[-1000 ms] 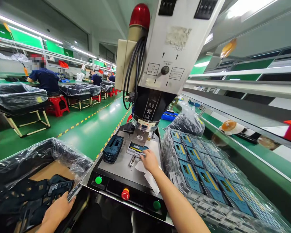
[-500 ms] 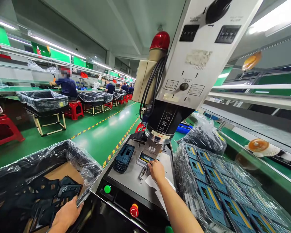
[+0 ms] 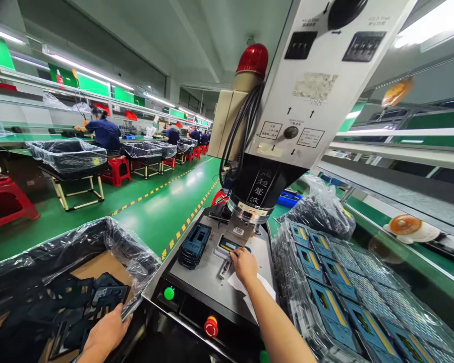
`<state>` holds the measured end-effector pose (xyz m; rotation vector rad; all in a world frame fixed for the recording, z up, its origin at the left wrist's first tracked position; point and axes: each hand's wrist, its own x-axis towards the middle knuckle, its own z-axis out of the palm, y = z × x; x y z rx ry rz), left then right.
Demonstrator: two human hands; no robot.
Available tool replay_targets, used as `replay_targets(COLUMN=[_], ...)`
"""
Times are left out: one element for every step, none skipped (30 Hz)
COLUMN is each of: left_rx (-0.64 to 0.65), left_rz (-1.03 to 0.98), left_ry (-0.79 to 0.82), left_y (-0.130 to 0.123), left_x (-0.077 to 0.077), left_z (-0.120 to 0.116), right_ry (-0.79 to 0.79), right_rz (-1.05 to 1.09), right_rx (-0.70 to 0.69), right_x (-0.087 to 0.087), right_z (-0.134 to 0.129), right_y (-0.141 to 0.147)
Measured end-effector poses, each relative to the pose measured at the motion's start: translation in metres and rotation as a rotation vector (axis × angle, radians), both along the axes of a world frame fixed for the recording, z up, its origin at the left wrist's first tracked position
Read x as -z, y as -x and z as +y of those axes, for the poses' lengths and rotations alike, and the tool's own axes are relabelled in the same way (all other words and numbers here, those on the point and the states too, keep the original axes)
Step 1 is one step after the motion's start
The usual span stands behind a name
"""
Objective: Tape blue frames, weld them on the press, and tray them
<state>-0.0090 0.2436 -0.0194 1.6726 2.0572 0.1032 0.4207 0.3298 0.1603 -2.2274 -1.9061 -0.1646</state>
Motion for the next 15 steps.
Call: replay_targets(left_rx=[-0.001,-0.002,-0.003,-0.004,-0.004,-0.003,-0.002,-0.001,0.001,0.003,0.003,0.003,0.003,0.003,0.003], left_rz=[-0.002,-0.004,-0.003,-0.001,0.003,0.007,0.011,0.014,0.017,0.019,0.022,0.023,0.023,0.020,0.016], left_ry=[0.001,0.001,0.002,0.002,0.001,0.000,0.000,0.000,-0.001,-0.002,-0.004,-0.005,-0.006,-0.006,-0.006], left_y=[0.0000,-0.0001,-0.0002,-0.0003,-0.0005,-0.0007,-0.0009,-0.0010,-0.0012,-0.0013,-0.0015,-0.0016,-0.0017,-0.0018,-0.0019], left_x=[-0.0003,-0.0004,-0.0002,0.0001,0.0005,0.0010,0.0013,0.0016,0.0016,0.0013,0.0008,0.0001,-0.0009,-0.0020,-0.0031], left_z=[-0.0001,-0.0001,0.0000,0.0003,0.0006,0.0010,0.0013,0.0015,0.0016,0.0016,0.0013,0.0010,0.0005,0.0000,-0.0005], right_ry=[0.000,0.000,-0.001,-0.003,-0.007,-0.011,-0.015,-0.020,-0.024,-0.027,-0.030,-0.032,-0.034,-0.036,-0.036], right_rz=[0.006,0.010,0.010,0.009,0.008,0.006,0.004,0.003,0.003,0.003,0.003,0.003,0.004,0.005,0.007], right_rx=[-0.006,-0.011,-0.013,-0.012,-0.010,-0.007,-0.004,-0.001,0.003,0.007,0.011,0.013,0.015,0.016,0.016], right_x=[-0.0008,-0.0014,-0.0017,-0.0016,-0.0012,-0.0004,0.0006,0.0018,0.0030,0.0042,0.0053,0.0062,0.0070,0.0075,0.0079], right_z=[0.0007,0.0014,0.0021,0.0026,0.0030,0.0033,0.0033,0.0032,0.0030,0.0027,0.0025,0.0022,0.0020,0.0019,0.0019], right_y=[-0.0005,-0.0008,-0.0010,-0.0010,-0.0008,-0.0004,0.0002,0.0008,0.0014,0.0020,0.0025,0.0028,0.0030,0.0030,0.0028])
